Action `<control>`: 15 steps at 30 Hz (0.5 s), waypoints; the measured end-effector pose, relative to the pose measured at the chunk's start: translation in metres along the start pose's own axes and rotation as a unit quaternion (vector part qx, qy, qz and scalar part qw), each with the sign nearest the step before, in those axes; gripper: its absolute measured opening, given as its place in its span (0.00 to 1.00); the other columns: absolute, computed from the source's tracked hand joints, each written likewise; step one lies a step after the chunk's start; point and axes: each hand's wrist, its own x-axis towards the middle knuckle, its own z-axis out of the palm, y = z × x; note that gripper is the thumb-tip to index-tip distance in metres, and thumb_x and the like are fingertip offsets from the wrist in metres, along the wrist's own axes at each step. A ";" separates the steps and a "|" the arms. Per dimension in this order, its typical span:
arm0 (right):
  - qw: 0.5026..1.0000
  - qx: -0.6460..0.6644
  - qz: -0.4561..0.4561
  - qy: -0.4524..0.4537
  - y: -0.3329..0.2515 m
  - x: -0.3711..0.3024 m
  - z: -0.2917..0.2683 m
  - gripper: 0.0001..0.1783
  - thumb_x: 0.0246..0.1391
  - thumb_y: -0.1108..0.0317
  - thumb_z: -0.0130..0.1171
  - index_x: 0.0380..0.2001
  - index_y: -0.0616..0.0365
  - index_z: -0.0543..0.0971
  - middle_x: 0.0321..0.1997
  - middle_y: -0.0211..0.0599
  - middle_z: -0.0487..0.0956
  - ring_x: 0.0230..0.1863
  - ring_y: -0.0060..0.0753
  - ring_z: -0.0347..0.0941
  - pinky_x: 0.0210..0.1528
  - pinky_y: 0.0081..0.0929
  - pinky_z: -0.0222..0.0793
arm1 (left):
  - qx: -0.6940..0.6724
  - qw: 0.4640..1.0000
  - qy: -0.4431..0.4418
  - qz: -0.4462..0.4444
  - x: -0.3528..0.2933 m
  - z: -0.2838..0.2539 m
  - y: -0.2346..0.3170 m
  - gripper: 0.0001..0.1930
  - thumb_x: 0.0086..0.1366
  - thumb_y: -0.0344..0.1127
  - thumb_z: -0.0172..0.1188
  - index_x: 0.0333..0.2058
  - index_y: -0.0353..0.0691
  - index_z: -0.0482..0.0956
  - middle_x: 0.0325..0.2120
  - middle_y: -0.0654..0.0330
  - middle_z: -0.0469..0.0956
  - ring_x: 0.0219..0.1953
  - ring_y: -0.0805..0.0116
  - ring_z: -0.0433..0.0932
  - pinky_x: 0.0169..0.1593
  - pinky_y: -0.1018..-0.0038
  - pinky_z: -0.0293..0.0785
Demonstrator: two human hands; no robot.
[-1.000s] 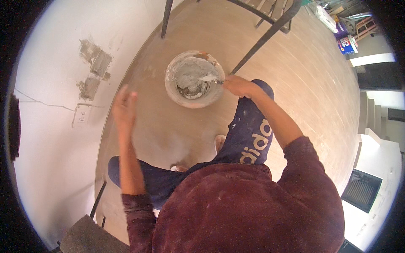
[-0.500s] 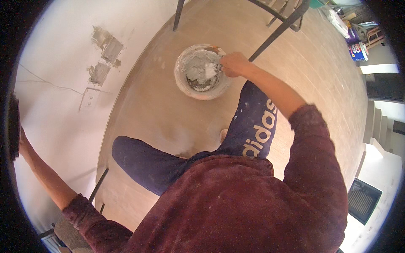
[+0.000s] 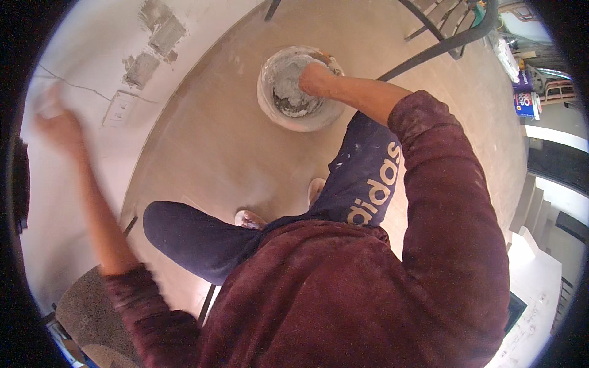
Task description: The person kneels and uses a putty knife to apply plaster from a bucket onto a damaged section of a white wall. They repeatedly scoop plaster and spread it over the crack and surrounding area, smoothing the surface.
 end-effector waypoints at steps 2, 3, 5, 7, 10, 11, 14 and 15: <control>1.000 0.007 -0.010 0.012 -0.004 0.014 0.007 0.06 0.37 0.66 0.58 0.19 0.50 0.84 0.23 0.35 0.81 0.26 0.37 0.78 0.24 0.36 0.72 | 0.052 0.932 -0.359 0.013 -0.109 -0.012 0.102 0.34 0.60 0.55 0.53 0.51 0.27 0.63 0.49 0.41 0.62 0.54 0.52 0.62 0.59 0.58 0.57; 1.000 0.010 -0.018 0.013 -0.003 0.022 0.004 0.06 0.37 0.67 0.58 0.20 0.49 0.84 0.23 0.35 0.81 0.27 0.37 0.78 0.25 0.35 0.72 | -0.165 0.840 -0.499 -0.136 -0.136 -0.021 0.145 0.40 0.60 0.60 0.50 0.57 0.30 0.54 0.57 0.42 0.53 0.60 0.50 0.53 0.62 0.57 0.51; 0.999 0.016 -0.024 0.027 -0.022 0.034 -0.014 0.06 0.38 0.68 0.58 0.20 0.49 0.84 0.24 0.35 0.81 0.28 0.36 0.78 0.25 0.35 0.72 | -0.375 0.579 -0.581 -0.432 -0.207 -0.024 0.217 0.45 0.61 0.65 0.45 0.63 0.35 0.45 0.64 0.43 0.45 0.65 0.48 0.47 0.63 0.52 0.49; 0.998 0.024 -0.027 0.042 -0.024 0.035 0.001 0.06 0.39 0.65 0.57 0.17 0.49 0.83 0.21 0.33 0.80 0.26 0.34 0.77 0.23 0.34 0.69 | -0.449 0.350 -0.595 -0.567 -0.272 -0.010 0.273 0.42 0.62 0.63 0.45 0.63 0.38 0.44 0.63 0.45 0.49 0.63 0.47 0.53 0.58 0.45 0.58; 0.998 0.023 -0.035 0.046 -0.033 0.049 0.010 0.07 0.40 0.63 0.56 0.17 0.47 0.83 0.21 0.29 0.80 0.27 0.31 0.77 0.24 0.32 0.66 | -0.556 0.174 -0.513 -0.631 -0.312 -0.009 0.304 0.33 0.66 0.54 0.45 0.60 0.39 0.47 0.58 0.47 0.55 0.55 0.47 0.65 0.49 0.48 0.72; 0.998 0.022 -0.037 0.043 -0.037 0.056 0.012 0.07 0.40 0.63 0.56 0.17 0.47 0.83 0.21 0.28 0.80 0.29 0.29 0.77 0.26 0.31 0.66 | -0.597 0.143 -0.460 -0.642 -0.319 -0.011 0.308 0.29 0.68 0.50 0.45 0.59 0.39 0.49 0.57 0.48 0.58 0.52 0.47 0.69 0.47 0.51 0.76; 0.996 -0.043 -0.082 0.004 -0.041 0.068 0.003 0.07 0.41 0.63 0.56 0.19 0.45 0.83 0.24 0.25 0.81 0.33 0.27 0.76 0.33 0.31 0.64 | -0.591 0.259 -0.443 -0.622 -0.295 -0.027 0.312 0.19 0.70 0.42 0.42 0.53 0.38 0.55 0.51 0.50 0.64 0.43 0.51 0.75 0.35 0.60 0.83; 0.996 -0.047 -0.078 0.017 -0.042 0.071 0.000 0.07 0.41 0.62 0.56 0.20 0.44 0.83 0.24 0.25 0.81 0.33 0.27 0.76 0.35 0.32 0.64 | -0.586 0.273 -0.437 -0.625 -0.291 -0.027 0.310 0.18 0.70 0.41 0.42 0.52 0.37 0.56 0.50 0.50 0.65 0.41 0.52 0.76 0.32 0.62 0.83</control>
